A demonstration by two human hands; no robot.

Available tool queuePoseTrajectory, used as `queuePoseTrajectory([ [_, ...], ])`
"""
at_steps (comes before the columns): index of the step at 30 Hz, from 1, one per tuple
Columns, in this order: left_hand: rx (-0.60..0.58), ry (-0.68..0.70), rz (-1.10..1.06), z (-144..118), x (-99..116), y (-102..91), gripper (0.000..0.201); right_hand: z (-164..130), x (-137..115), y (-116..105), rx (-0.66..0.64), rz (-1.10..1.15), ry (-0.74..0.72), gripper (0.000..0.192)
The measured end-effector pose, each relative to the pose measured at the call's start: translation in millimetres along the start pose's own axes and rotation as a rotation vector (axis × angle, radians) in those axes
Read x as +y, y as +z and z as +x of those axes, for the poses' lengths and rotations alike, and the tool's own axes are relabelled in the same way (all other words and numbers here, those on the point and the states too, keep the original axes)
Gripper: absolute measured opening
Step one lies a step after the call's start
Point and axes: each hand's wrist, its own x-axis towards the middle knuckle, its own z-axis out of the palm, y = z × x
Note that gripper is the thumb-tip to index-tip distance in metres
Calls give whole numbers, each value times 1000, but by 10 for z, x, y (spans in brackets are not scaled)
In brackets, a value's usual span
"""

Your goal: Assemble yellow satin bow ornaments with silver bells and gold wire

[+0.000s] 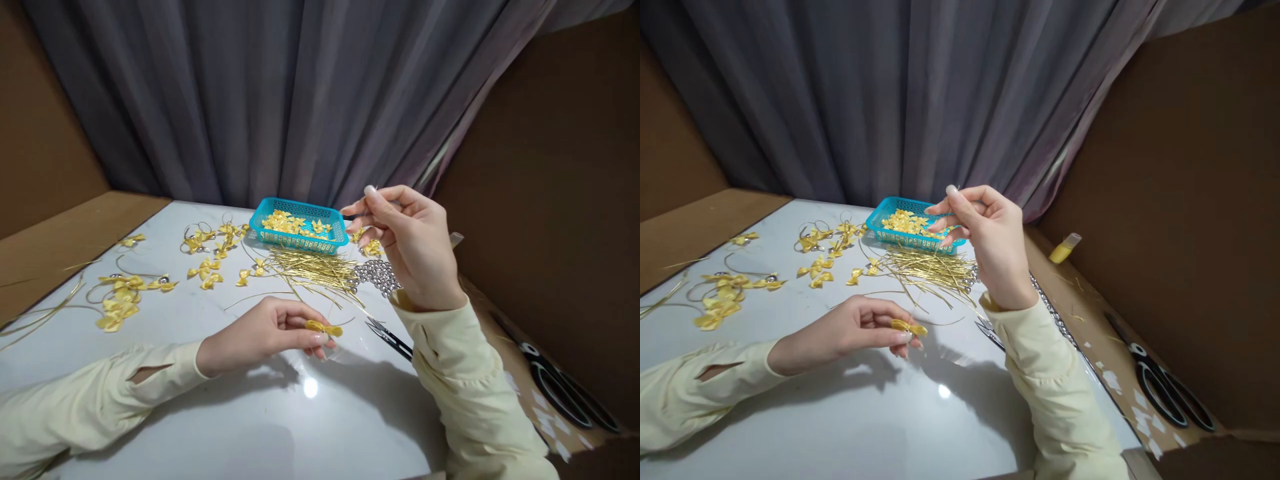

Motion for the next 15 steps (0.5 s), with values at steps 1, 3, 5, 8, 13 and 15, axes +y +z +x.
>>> queuePoseTrajectory([
  [1,-1,-5,3,-1,7,-3,19,6,17,-17,5,-4,-1,20],
  [3,3,-22,2,-3,19,-17,19,-3,49,-61,15,-15,-17,19],
  [5,10,-47,-9,-4,22,-38,20,-57,66,-115,17,-46,-46,18],
  [8,1,-86,-40,-5,6,-70,23,-229,40,-207,-79,-181,-29,17],
  [13,-33,-126,-58,8,-5,-75,22,-568,10,-283,-663,-441,160,20],
  [15,-33,-130,-41,14,3,-63,20,-651,72,-256,-720,-446,141,19],
])
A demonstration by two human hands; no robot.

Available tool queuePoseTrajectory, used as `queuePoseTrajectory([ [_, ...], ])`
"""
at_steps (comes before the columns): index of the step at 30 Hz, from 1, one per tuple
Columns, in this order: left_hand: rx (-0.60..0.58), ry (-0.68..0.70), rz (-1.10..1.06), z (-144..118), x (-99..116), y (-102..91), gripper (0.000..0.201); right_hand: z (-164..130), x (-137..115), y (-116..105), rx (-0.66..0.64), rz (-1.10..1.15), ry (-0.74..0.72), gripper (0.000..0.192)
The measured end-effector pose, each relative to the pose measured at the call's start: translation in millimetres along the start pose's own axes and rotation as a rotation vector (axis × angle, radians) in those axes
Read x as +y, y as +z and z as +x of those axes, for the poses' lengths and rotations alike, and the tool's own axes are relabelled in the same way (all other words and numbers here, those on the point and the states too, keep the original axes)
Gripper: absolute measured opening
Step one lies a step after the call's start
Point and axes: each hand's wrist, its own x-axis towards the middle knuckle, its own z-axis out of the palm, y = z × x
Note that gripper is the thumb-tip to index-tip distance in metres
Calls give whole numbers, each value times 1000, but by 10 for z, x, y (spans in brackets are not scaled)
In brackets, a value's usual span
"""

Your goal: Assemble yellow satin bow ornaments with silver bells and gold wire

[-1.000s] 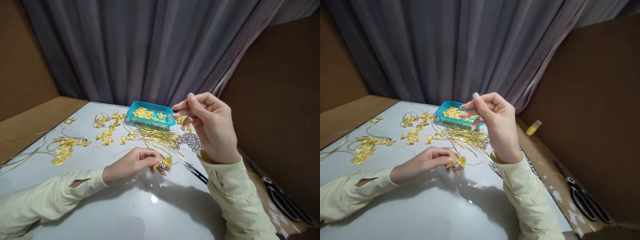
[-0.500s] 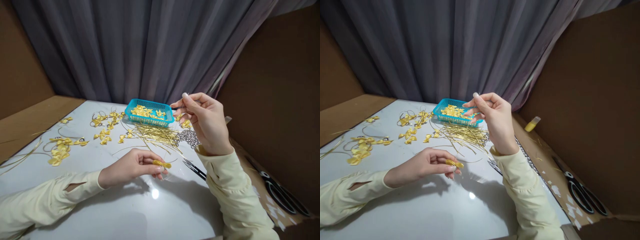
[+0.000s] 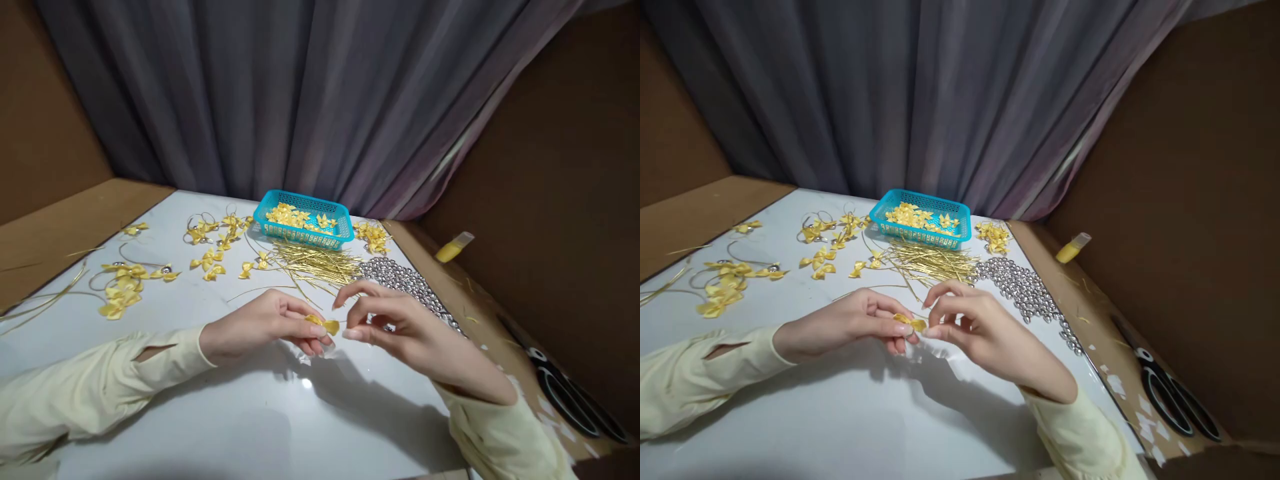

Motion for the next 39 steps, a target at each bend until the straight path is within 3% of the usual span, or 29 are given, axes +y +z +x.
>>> queuePoseTrajectory([
  [6,-8,-29,52,7,-22,16,23,92,154,212,31,40,69,22],
  [14,-27,16,88,34,-33,-23,23,108,192,279,134,251,219,26],
  [26,47,22,41,60,-28,19,24,101,254,288,210,316,200,23],
  [29,54,15,25,61,-27,22,25,124,314,258,323,332,178,20],
  [34,71,0,56,63,-46,29,26,127,418,130,650,376,125,19],
  [39,61,32,109,81,-101,30,27,39,318,14,832,477,7,9],
])
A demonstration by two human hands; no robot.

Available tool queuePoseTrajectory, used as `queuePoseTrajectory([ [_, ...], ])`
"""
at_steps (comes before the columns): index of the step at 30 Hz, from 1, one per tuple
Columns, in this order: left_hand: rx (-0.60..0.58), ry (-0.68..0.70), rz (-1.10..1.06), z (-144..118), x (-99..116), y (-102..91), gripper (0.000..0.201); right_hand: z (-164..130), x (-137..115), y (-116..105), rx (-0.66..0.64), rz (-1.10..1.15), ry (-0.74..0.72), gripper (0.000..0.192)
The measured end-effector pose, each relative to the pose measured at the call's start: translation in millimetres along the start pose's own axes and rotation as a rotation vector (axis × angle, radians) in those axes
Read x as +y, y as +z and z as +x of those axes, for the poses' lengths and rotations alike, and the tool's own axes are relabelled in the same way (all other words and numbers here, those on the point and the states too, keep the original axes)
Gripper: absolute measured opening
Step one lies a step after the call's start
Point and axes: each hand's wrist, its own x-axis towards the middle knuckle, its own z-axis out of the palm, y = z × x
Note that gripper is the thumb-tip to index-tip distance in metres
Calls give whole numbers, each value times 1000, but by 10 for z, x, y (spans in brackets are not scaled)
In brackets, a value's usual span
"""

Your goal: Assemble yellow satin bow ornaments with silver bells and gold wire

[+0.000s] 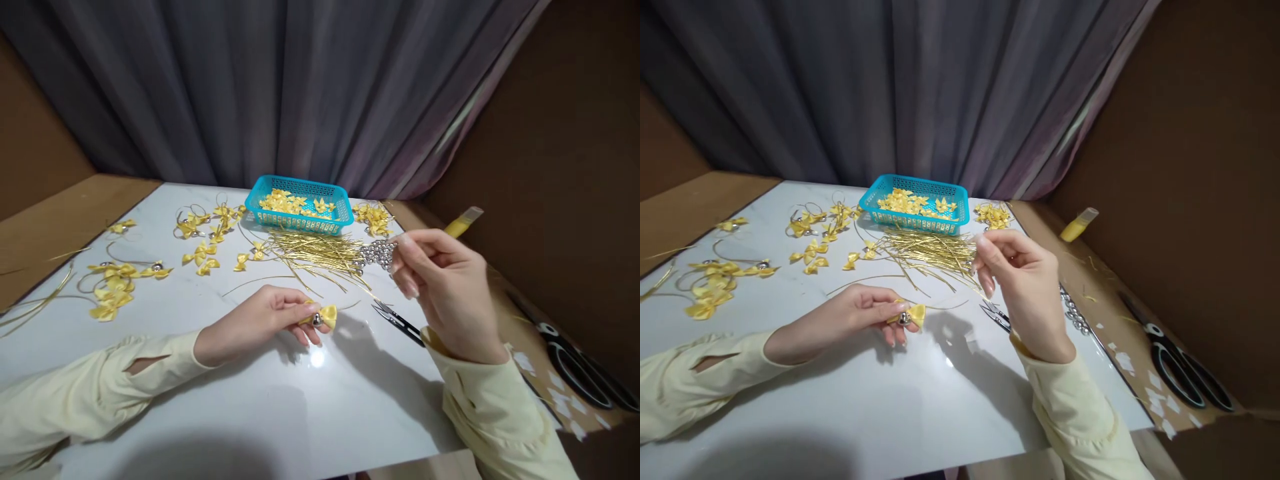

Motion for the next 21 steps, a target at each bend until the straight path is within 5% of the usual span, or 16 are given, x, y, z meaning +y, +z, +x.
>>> queuePoseTrajectory([
  [4,16,18,12,0,-4,13,27,-69,-139,-32,-51,36,40,6],
  [10,81,89,43,-21,28,31,24,-221,-220,9,-348,-142,185,10],
  [21,139,115,23,-16,15,62,19,-402,-158,161,-477,-634,-99,17],
])
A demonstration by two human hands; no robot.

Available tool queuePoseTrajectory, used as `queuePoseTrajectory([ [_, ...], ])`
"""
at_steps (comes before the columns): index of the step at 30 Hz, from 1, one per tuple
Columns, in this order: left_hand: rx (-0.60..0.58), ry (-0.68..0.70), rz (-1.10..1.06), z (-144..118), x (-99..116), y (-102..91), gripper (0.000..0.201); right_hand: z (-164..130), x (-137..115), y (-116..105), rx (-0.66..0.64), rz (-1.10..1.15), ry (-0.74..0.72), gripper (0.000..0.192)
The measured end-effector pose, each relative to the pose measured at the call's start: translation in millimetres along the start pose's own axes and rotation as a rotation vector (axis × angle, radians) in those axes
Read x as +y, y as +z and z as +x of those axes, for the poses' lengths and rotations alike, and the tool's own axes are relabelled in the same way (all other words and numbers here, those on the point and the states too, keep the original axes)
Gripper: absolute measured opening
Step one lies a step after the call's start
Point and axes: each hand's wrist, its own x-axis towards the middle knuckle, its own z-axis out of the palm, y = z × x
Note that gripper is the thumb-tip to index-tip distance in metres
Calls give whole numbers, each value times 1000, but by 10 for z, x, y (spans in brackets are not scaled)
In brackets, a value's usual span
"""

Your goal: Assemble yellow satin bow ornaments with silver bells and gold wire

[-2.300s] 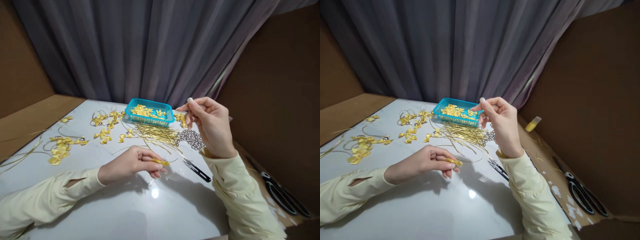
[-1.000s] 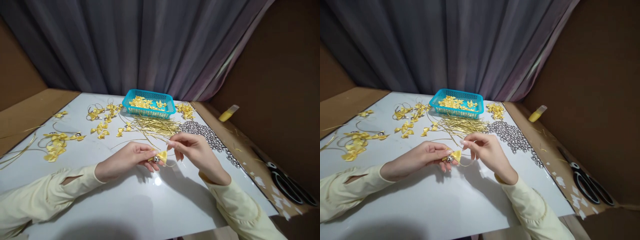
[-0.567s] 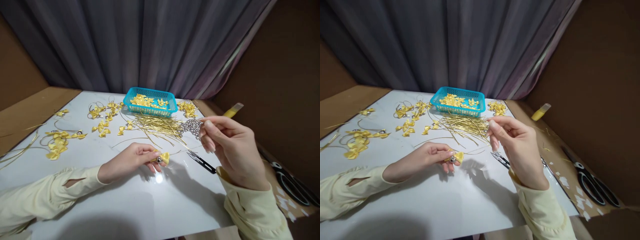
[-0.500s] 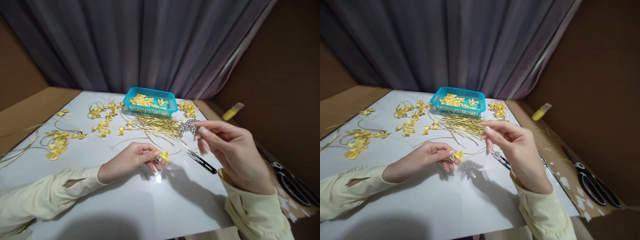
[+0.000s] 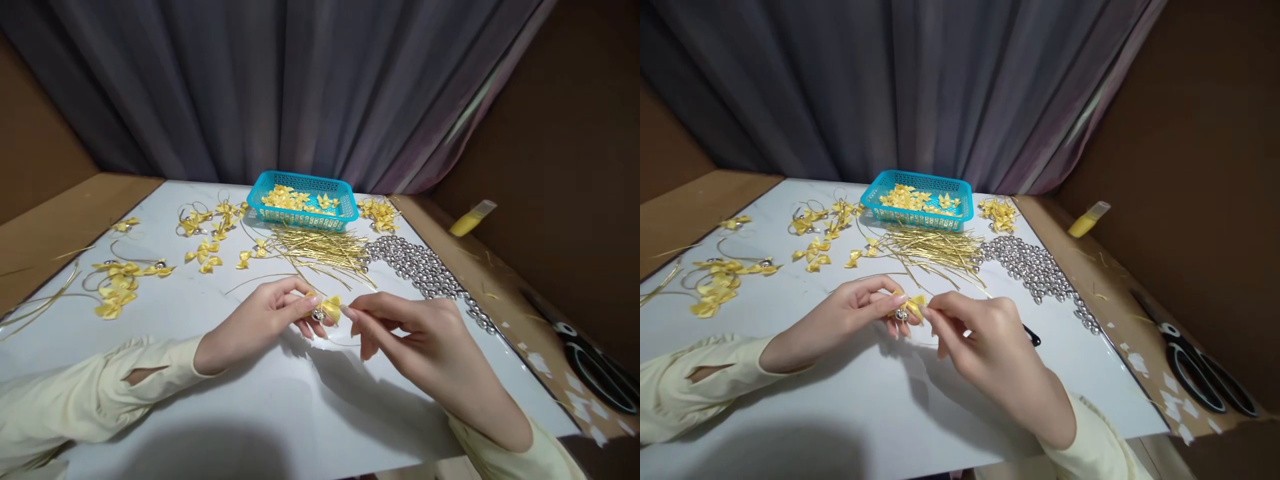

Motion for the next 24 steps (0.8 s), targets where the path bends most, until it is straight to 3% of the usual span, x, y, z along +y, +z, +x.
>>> queuePoseTrajectory([
  [7,24,14,22,-41,27,22,16,-9,-4,74,-53,41,59,28],
  [24,46,28,23,-38,-4,40,16,-9,-22,127,-2,66,84,31],
])
